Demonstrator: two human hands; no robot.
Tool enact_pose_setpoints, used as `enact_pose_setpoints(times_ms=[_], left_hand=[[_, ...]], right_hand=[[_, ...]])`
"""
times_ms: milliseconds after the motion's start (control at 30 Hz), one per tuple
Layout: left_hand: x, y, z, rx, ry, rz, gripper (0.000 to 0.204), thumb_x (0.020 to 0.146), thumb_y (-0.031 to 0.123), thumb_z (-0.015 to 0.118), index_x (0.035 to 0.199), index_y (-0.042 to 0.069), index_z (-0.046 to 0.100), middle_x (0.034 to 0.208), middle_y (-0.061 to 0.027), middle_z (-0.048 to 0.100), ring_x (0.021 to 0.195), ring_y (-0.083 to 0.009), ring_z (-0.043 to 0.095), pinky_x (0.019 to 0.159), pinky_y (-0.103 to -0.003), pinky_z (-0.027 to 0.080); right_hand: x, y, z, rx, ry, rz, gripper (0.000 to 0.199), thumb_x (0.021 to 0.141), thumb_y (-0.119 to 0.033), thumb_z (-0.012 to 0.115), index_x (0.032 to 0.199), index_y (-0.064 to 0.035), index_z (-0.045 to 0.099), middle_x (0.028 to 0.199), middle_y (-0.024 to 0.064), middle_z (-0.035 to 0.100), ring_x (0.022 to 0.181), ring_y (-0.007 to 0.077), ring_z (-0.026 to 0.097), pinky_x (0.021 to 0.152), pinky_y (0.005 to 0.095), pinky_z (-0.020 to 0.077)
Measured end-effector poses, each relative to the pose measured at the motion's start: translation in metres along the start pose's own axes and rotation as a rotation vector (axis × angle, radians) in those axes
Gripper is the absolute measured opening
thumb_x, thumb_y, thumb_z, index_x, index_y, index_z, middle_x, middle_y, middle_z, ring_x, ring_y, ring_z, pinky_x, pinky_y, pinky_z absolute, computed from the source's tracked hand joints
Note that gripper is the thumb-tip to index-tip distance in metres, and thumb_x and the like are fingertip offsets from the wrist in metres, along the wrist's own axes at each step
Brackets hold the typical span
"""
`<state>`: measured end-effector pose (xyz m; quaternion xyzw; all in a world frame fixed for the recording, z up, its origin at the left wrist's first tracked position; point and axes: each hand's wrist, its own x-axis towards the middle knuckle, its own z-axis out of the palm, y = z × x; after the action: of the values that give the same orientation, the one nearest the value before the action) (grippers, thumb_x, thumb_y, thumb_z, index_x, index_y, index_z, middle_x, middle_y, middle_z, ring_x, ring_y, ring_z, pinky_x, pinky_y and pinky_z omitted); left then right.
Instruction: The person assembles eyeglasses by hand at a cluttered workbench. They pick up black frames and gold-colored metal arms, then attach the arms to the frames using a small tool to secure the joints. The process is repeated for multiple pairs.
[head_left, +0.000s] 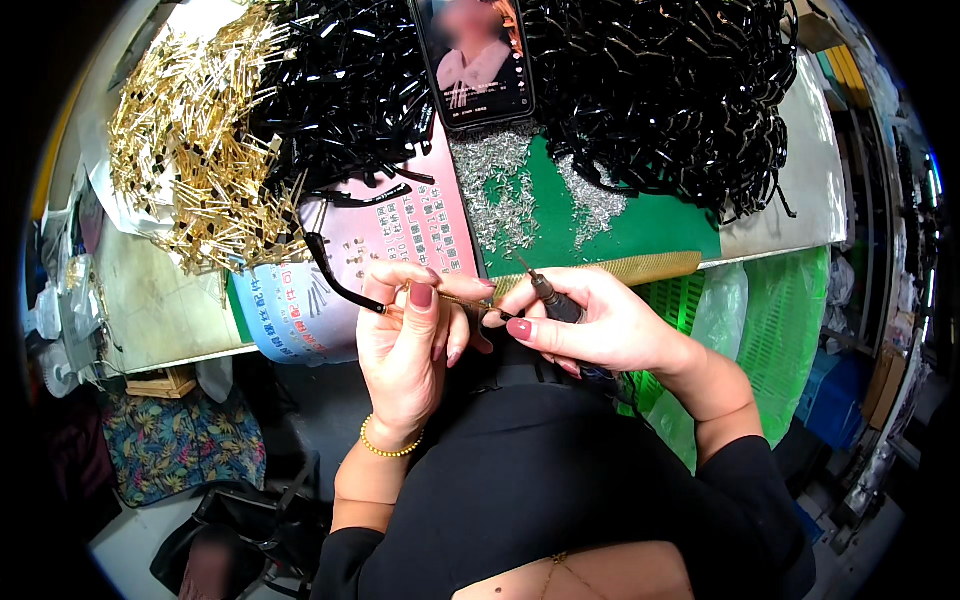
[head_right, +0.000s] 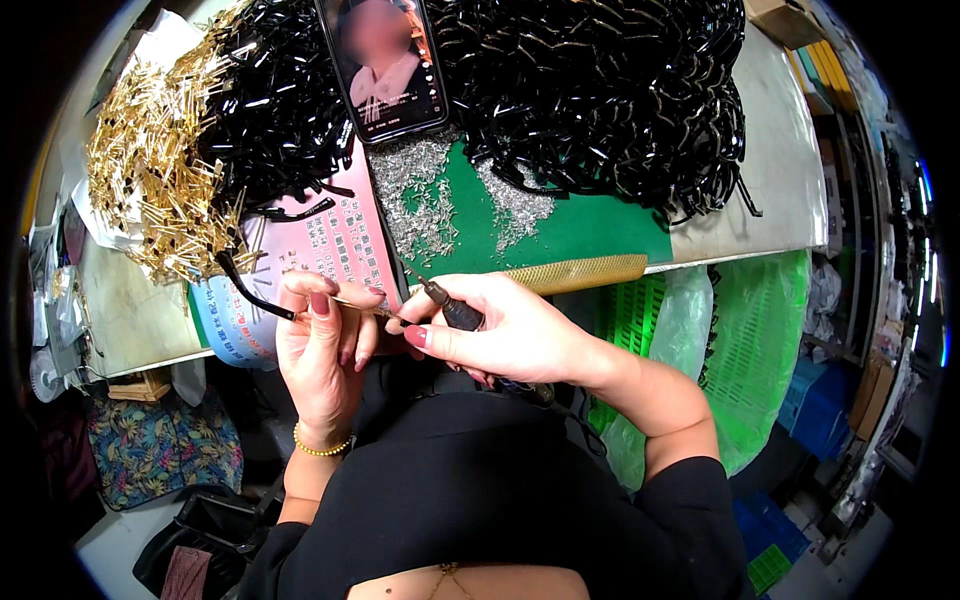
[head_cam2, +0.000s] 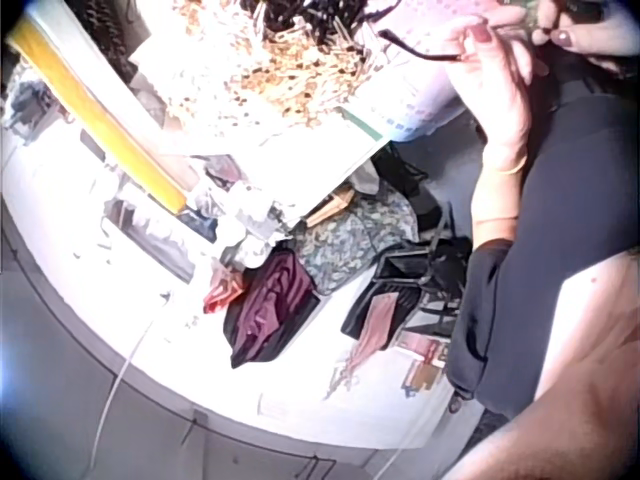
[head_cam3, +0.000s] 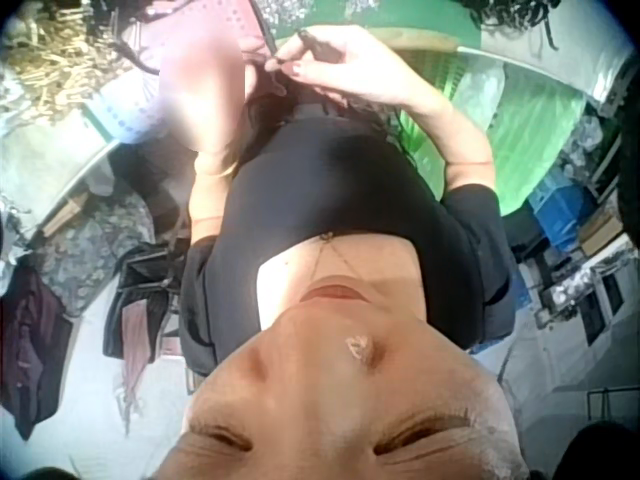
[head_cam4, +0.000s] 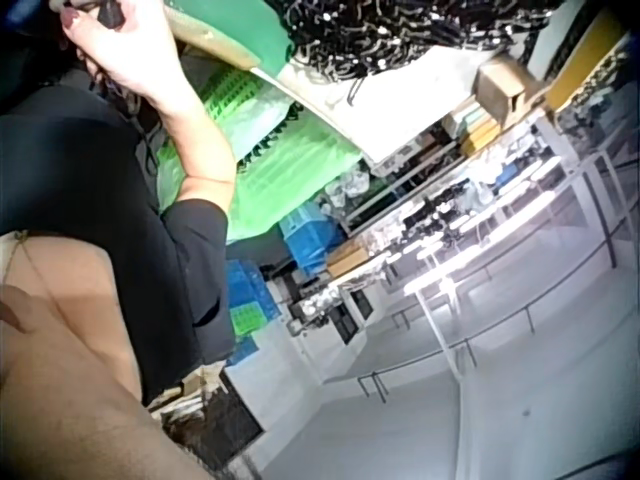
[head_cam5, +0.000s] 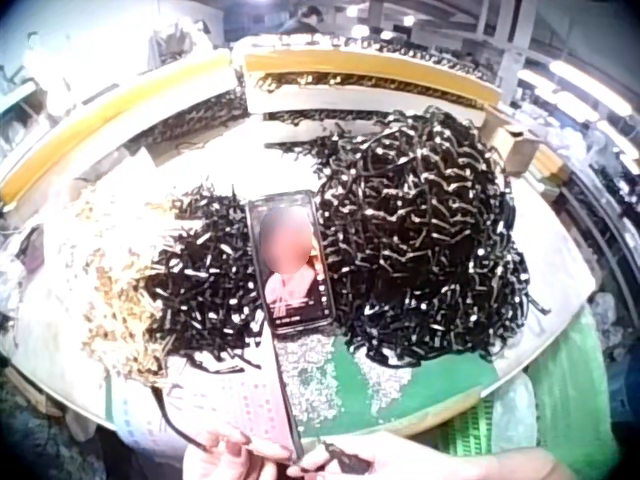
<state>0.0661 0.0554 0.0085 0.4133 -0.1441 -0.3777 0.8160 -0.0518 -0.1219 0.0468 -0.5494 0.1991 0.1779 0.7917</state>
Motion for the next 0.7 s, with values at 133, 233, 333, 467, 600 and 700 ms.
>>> enact_pose_setpoints(times_ms=[133,233,333,467,600,700], left_hand=[[-0.005,-0.002,0.001,0.035,-0.026,0.016,0.011,0.109,0.019,0.049,0.112,0.009,0.049,0.103,-0.0236,0.072,0.05,-0.0068,0.044,0.052,-0.022,0.047],[-0.009,-0.004,0.004,0.046,-0.037,-0.028,0.01,0.109,0.018,0.049,0.111,0.008,0.047,0.104,-0.0257,0.072,0.051,-0.0076,0.047,0.05,-0.021,0.043],[-0.011,-0.005,0.004,0.046,0.013,0.002,0.011,0.109,0.018,0.049,0.112,0.008,0.046,0.103,-0.0266,0.072,0.051,-0.008,0.047,0.052,-0.021,0.043],[-0.01,-0.008,0.004,-0.003,0.023,0.026,0.011,0.109,0.019,0.048,0.112,0.008,0.046,0.103,-0.0274,0.072,0.049,-0.0076,0.043,0.05,-0.021,0.043],[-0.011,-0.013,0.003,-0.009,0.001,-0.027,0.01,0.109,0.018,0.048,0.113,0.009,0.047,0.104,-0.0279,0.071,0.049,-0.0059,0.042,0.05,-0.021,0.042],[-0.013,-0.015,-0.001,-0.02,0.006,0.009,0.01,0.109,0.018,0.048,0.113,0.009,0.047,0.105,-0.0282,0.071,0.05,-0.0062,0.043,0.05,-0.021,0.042]], right_hand=[[-0.004,0.001,-0.002,-0.032,-0.01,0.009,0.027,0.1,-0.025,0.066,0.118,-0.0037,0.067,0.085,-0.0015,0.063,0.058,0.003,0.053,0.051,0.02,0.0433],[-0.006,0.001,-0.003,-0.065,0.007,0.014,0.028,0.1,-0.024,0.067,0.118,-0.0031,0.067,0.089,-0.0009,0.064,0.058,0.0032,0.053,0.051,0.02,0.0434],[-0.008,-0.001,-0.005,-0.129,-0.017,-0.066,0.03,0.099,-0.024,0.067,0.12,-0.0023,0.066,0.09,-0.0006,0.065,0.06,0.0029,0.053,0.052,0.02,0.0443],[-0.014,-0.007,-0.007,-0.147,0.003,-0.032,0.031,0.1,-0.024,0.066,0.122,-0.0021,0.066,0.091,-0.0004,0.065,0.065,0.0023,0.055,0.054,0.0203,0.0458],[-0.014,-0.009,-0.003,-0.044,0.058,0.048,0.026,0.098,-0.019,0.07,0.119,-0.0026,0.068,0.077,-0.0031,0.06,0.061,0.0028,0.055,0.053,0.0193,0.0422],[-0.011,-0.008,-0.002,-0.069,0.047,0.078,0.025,0.098,-0.018,0.07,0.118,-0.0021,0.068,0.077,-0.0028,0.061,0.06,0.0028,0.055,0.053,0.0194,0.0422]])
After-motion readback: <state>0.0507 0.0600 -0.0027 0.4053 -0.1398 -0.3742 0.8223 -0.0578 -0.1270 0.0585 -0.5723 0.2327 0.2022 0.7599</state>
